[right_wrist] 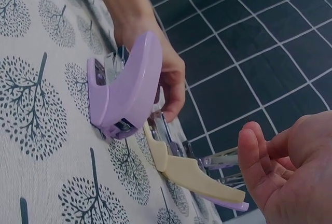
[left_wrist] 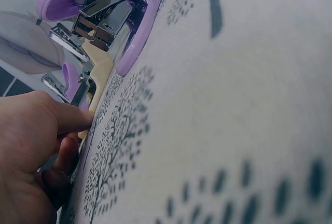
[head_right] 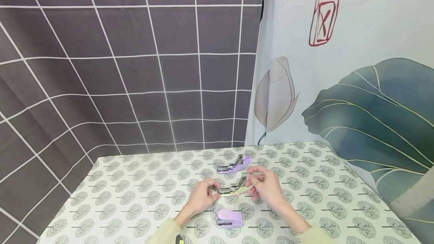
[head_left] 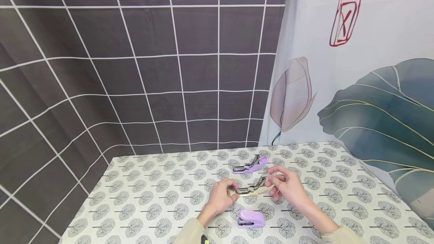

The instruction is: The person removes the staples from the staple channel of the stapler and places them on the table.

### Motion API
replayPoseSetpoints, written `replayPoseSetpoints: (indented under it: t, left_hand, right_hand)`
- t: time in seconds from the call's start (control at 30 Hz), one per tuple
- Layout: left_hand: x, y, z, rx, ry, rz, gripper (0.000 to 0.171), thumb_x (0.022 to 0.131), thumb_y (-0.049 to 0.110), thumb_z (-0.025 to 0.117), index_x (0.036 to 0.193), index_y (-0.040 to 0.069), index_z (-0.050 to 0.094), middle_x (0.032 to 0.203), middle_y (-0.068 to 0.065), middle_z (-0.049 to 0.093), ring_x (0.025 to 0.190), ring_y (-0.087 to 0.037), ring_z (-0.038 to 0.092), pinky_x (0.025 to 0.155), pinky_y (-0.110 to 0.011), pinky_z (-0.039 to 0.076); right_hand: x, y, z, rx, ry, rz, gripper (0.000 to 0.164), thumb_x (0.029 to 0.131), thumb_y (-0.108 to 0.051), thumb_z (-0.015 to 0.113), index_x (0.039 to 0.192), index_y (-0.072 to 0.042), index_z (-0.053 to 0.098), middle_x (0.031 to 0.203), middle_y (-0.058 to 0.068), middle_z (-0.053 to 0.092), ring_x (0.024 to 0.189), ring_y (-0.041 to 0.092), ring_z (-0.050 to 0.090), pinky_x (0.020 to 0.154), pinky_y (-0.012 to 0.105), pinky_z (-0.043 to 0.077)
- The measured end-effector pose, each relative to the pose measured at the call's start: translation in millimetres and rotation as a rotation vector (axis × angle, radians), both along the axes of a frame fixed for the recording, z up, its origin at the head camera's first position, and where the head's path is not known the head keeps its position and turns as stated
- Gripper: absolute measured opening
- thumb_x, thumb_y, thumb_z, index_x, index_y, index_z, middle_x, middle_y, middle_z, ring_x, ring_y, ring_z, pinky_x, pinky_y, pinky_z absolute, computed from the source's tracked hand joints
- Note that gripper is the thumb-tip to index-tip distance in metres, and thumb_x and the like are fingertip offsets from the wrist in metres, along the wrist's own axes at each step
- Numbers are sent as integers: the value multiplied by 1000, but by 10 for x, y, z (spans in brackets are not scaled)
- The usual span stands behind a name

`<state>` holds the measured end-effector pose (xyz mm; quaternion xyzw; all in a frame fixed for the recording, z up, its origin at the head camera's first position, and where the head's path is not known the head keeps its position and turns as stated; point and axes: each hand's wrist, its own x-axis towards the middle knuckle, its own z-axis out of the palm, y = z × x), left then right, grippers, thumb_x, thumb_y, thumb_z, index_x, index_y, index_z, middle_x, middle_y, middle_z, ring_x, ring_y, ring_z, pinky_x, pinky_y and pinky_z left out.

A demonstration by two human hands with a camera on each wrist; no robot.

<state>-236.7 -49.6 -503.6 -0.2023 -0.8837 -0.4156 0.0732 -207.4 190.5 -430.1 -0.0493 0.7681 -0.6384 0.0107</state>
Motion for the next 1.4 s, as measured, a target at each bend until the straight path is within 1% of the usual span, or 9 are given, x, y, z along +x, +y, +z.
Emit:
replayPoseSetpoints:
  t: [0.1, 0.23, 0.43, 0.53, 0.67, 0.83, 1.07, 1.17, 1.4]
  left_hand:
    - [-14, 2, -7, -4, -16, 1, 23, 74, 5, 82, 92, 14, 71, 89, 10, 64, 56, 1, 44, 56, -21, 39]
    - [-14, 2, -6, -3, -20, 2, 23, 74, 5, 82, 92, 14, 71, 89, 10, 64, 55, 1, 44, 55, -21, 40]
    - [-11, 2, -10, 0, -32, -3, 23, 75, 4, 82, 93, 14, 71, 90, 10, 64, 54, 1, 45, 56, -21, 40]
    - [-11, 1, -12, -1, -28, -3, 23, 75, 4, 82, 93, 13, 71, 91, 10, 64, 55, 1, 45, 55, -21, 40]
    - [-6, 1, -8, -3, -26, -2, 23, 75, 4, 82, 92, 13, 71, 91, 9, 64, 55, 1, 45, 56, -21, 40]
    - [-1, 1, 2, -2, -34, -2, 23, 75, 4, 82, 93, 14, 71, 91, 10, 64, 55, 1, 45, 55, -21, 40]
    - [1, -4, 3, -3, -27, -4, 23, 75, 4, 82, 93, 14, 71, 91, 9, 64, 55, 1, 45, 57, -21, 40]
    - [4, -3, 1, -1, -39, -4, 23, 75, 3, 81, 94, 14, 71, 91, 10, 64, 55, 1, 45, 57, -21, 40]
    - [-4, 2, 3, -7, -28, -3, 23, 75, 5, 82, 93, 14, 71, 93, 9, 65, 56, 1, 46, 59, -21, 40]
  right_hand:
    - [1, 39, 6, 1, -1, -13, 29, 97, 1, 58, 123, 11, 53, 87, 23, 67, 61, 28, 66, 53, 40, 57]
    - [-5, 84, 12, 6, -8, -36, 28, 97, 1, 59, 123, 11, 53, 87, 23, 68, 62, 30, 66, 53, 39, 57]
    - [-12, 178, 14, 5, -42, -82, 28, 97, 0, 58, 123, 9, 53, 88, 21, 68, 62, 24, 66, 55, 39, 57]
    - [-18, 240, -4, 12, -38, -95, 29, 97, 0, 58, 124, 9, 53, 87, 20, 69, 61, 22, 65, 55, 38, 57]
    - [-28, 320, -46, 26, -36, -107, 30, 97, 0, 58, 125, 9, 52, 88, 20, 69, 62, 22, 65, 56, 37, 57]
    - [-32, 386, -85, 47, -57, -131, 32, 98, -1, 57, 127, 9, 51, 89, 20, 69, 63, 22, 66, 56, 36, 57]
    - [-21, 429, -123, 72, -73, -148, 30, 97, 1, 57, 125, 9, 52, 89, 22, 69, 62, 22, 65, 55, 36, 57]
    - [-33, 455, -167, 72, -79, -145, 30, 97, 1, 57, 126, 10, 52, 88, 21, 68, 62, 22, 65, 55, 36, 57]
    - [-50, 521, -296, 82, -103, -147, 27, 97, 1, 56, 122, 11, 53, 84, 19, 69, 60, 21, 64, 53, 36, 57]
